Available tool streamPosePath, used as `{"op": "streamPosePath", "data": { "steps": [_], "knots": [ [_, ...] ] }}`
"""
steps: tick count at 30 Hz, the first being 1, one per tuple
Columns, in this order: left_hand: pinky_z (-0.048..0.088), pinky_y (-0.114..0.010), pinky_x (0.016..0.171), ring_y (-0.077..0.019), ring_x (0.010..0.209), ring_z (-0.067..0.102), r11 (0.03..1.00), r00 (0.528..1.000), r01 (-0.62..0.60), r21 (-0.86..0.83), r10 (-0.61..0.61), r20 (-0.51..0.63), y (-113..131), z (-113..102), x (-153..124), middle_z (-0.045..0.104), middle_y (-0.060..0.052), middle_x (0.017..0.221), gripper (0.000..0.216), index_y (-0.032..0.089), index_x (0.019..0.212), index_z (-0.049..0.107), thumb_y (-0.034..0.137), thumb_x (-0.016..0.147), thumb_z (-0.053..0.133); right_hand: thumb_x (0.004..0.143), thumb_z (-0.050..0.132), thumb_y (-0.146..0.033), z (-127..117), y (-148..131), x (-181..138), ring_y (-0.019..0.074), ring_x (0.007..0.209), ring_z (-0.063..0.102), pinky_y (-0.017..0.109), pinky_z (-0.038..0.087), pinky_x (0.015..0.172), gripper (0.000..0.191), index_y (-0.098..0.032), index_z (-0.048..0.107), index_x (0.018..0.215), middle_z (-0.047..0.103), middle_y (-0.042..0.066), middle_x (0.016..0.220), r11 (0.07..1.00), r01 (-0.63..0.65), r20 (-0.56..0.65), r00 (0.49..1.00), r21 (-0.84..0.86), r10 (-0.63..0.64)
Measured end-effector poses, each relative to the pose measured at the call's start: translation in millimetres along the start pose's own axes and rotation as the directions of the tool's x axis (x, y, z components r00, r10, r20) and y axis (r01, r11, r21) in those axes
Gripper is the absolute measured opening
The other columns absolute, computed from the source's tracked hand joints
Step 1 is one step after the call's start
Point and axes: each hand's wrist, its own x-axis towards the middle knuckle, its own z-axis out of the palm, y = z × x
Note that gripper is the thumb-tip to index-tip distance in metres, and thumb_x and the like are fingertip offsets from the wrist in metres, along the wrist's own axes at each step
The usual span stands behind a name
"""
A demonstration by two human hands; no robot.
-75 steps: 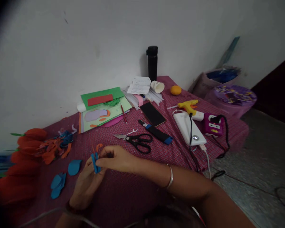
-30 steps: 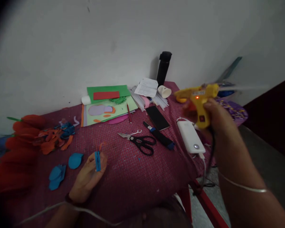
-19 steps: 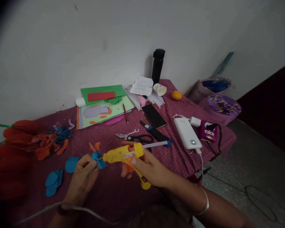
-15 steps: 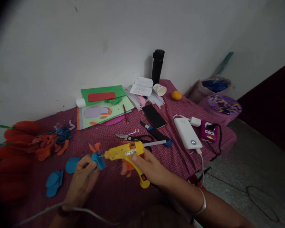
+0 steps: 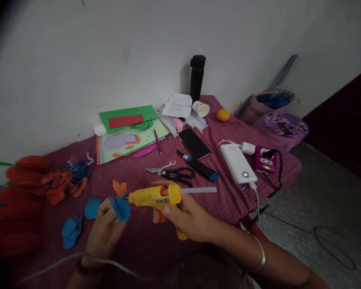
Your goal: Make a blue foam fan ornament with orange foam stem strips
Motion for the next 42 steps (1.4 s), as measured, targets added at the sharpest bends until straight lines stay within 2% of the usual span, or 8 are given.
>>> {"op": "streamPosePath", "data": {
  "steps": [3, 12, 17, 22, 29, 33, 38, 42],
  "knots": [
    [0.042, -0.016, 0.049, -0.0066, 0.047, 0.049, 1.000, 1.000, 0.015, -0.022, -0.015, -0.021, -1, -2, 0, 0.056, 0.005, 0.048, 0.027, 0.017, 0.052, 0.059, 0.024, 0.058, 0.084, 0.094, 0.045, -0.045, 1, -6, -4, 0.0156, 0.083, 0.056, 0.030, 0.044, 0.077, 0.051, -0.016, 0.033, 0.134, 0.059, 0.005, 0.087, 0.996, 0.010, 0.053, 0.999, -0.092, -0.005],
    [0.044, -0.018, 0.051, -0.0074, 0.048, 0.048, 0.999, 0.997, 0.034, -0.016, -0.035, -0.073, -4, -5, 0, 0.053, 0.005, 0.049, 0.028, 0.017, 0.053, 0.056, 0.021, 0.059, 0.083, 0.094, 0.042, -0.044, -7, -7, -7, 0.0157, 0.076, 0.055, 0.033, 0.046, 0.079, 0.049, -0.014, 0.040, 0.133, 0.057, 0.007, 0.088, 0.919, 0.074, 0.151, 0.988, -0.388, -0.016],
    [0.042, -0.016, 0.047, -0.0065, 0.045, 0.047, 0.997, 0.996, 0.072, 0.005, -0.072, -0.059, -3, -6, 0, 0.053, 0.005, 0.049, 0.029, 0.017, 0.052, 0.055, 0.021, 0.059, 0.083, 0.095, 0.038, -0.046, -6, -5, -6, 0.0150, 0.074, 0.054, 0.028, 0.047, 0.068, 0.050, -0.014, 0.040, 0.133, 0.054, 0.007, 0.086, 0.931, 0.062, 0.148, 0.989, -0.359, -0.009],
    [0.041, -0.015, 0.047, -0.0065, 0.047, 0.049, 0.997, 0.996, 0.079, -0.010, -0.079, -0.027, -3, -5, -1, 0.055, 0.005, 0.050, 0.030, 0.017, 0.052, 0.054, 0.022, 0.058, 0.084, 0.095, 0.038, -0.045, -7, -7, -5, 0.0148, 0.074, 0.053, 0.028, 0.047, 0.067, 0.046, -0.014, 0.045, 0.128, 0.054, 0.007, 0.086, 0.921, 0.078, 0.145, 0.989, -0.381, -0.024],
    [0.042, -0.017, 0.049, -0.0067, 0.047, 0.047, 0.999, 0.999, 0.049, 0.002, -0.049, -0.018, -5, -13, 0, 0.052, 0.006, 0.051, 0.026, 0.017, 0.056, 0.056, 0.024, 0.063, 0.081, 0.096, 0.037, -0.043, -10, -9, -9, 0.0153, 0.079, 0.053, 0.031, 0.048, 0.076, 0.034, -0.016, 0.058, 0.095, 0.054, 0.007, 0.088, 0.892, 0.085, 0.160, 0.987, -0.443, -0.015],
    [0.042, -0.017, 0.049, -0.0065, 0.047, 0.046, 0.999, 0.999, 0.044, -0.009, -0.044, -0.015, -5, -15, 1, 0.052, 0.005, 0.050, 0.025, 0.018, 0.055, 0.057, 0.023, 0.063, 0.080, 0.096, 0.038, -0.041, -10, -8, -11, 0.0150, 0.077, 0.054, 0.030, 0.049, 0.074, 0.031, -0.017, 0.053, 0.109, 0.054, 0.007, 0.088, 0.912, 0.071, 0.150, 0.989, -0.405, -0.011],
    [0.045, -0.018, 0.050, -0.0073, 0.048, 0.049, 0.997, 0.994, 0.069, 0.018, -0.068, -0.082, -4, -10, 2, 0.055, 0.005, 0.051, 0.025, 0.018, 0.055, 0.059, 0.023, 0.058, 0.083, 0.095, 0.041, -0.041, -8, -11, -13, 0.0155, 0.077, 0.054, 0.033, 0.047, 0.077, 0.043, -0.017, 0.039, 0.131, 0.054, 0.007, 0.091, 0.925, 0.081, 0.143, 0.989, -0.370, -0.029],
    [0.046, -0.018, 0.051, -0.0076, 0.047, 0.050, 0.997, 0.996, 0.056, 0.043, -0.053, -0.073, -3, -7, 3, 0.056, 0.005, 0.049, 0.027, 0.017, 0.054, 0.060, 0.025, 0.055, 0.085, 0.095, 0.041, -0.038, -6, -12, -8, 0.0161, 0.080, 0.054, 0.034, 0.047, 0.080, 0.045, -0.016, 0.036, 0.133, 0.054, 0.009, 0.097, 0.908, 0.097, 0.160, 0.986, -0.408, -0.033]
  ]
}}
